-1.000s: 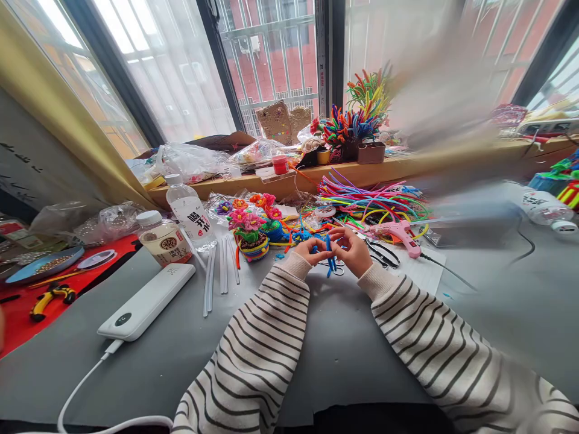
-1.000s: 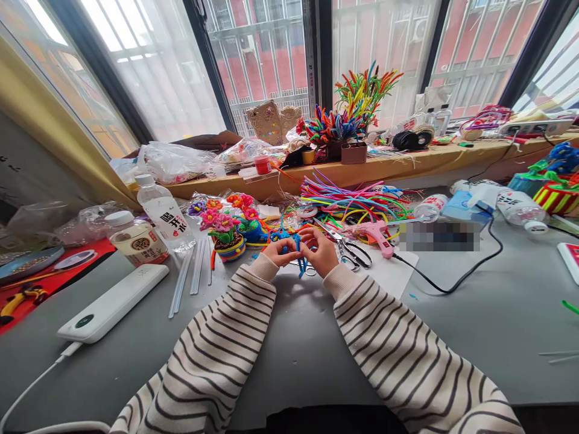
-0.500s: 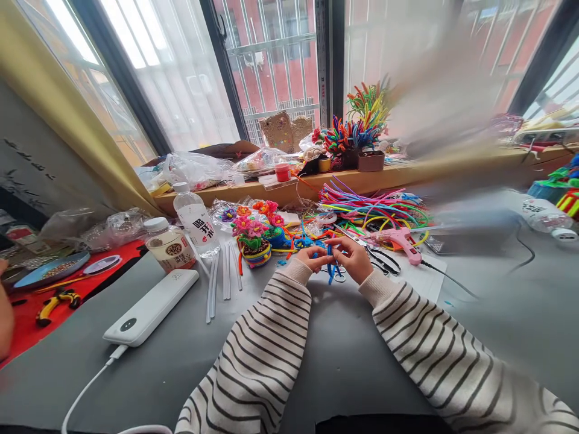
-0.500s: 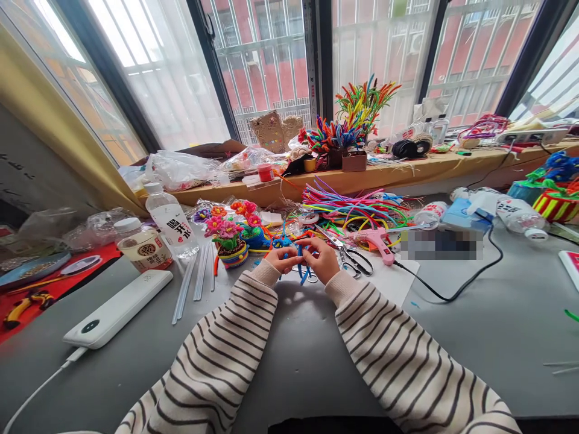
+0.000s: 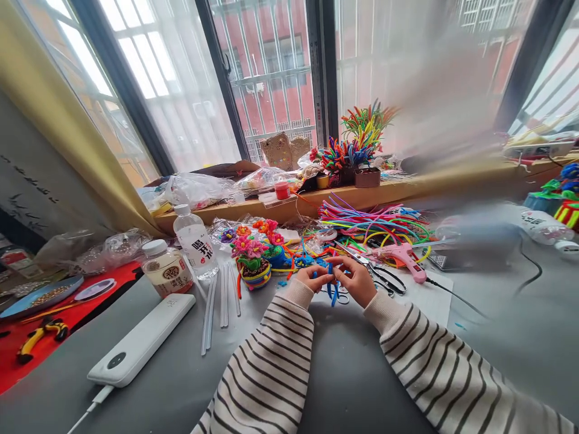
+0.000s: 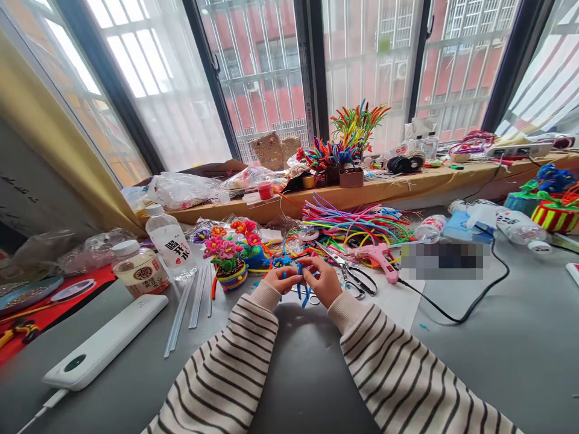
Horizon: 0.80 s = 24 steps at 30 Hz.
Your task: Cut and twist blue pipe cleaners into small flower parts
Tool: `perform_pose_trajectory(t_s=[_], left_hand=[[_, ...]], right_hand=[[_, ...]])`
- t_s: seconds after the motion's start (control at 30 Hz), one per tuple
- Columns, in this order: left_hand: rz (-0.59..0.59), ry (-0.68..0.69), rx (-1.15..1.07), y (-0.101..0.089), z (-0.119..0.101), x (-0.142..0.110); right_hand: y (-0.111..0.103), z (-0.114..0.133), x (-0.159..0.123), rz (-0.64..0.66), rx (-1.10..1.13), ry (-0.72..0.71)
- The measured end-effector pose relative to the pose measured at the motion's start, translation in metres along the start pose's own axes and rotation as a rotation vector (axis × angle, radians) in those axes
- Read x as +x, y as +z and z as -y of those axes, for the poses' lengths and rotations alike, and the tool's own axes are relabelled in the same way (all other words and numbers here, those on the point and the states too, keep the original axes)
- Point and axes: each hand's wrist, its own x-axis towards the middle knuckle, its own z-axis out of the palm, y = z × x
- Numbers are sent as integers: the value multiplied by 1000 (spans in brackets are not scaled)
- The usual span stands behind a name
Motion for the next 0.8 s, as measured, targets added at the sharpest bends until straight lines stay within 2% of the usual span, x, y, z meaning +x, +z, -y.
perform_pose_trajectory(t_s=[0.1, 0.17, 0.3, 0.4, 0.53, 0.67, 0.73, 0.8], left_hand=[[-139, -1, -156, -1, -2, 2], [-211, 13, -307, -2, -6, 4], [-279, 25, -627, -6, -14, 4], [-297, 15, -772, -7, -17, 3], [-275, 37, -817, 2, -16, 4], [-255, 27, -815, 12, -14, 7], [-239, 42, -823, 12, -15, 7], [-274, 63, -828, 6, -16, 7]], right_hand=[[0, 3, -1, -105, -43, -34], [0, 5, -2, -129, -80, -67], [2, 6, -5, 3, -146, -100], [7, 2, -5, 147, -204, -99], [11, -4, -5, 261, -262, -81], [12, -5, -4, 281, -308, -56], [12, -5, -4, 280, -316, -65], [12, -5, -4, 273, -314, -87]])
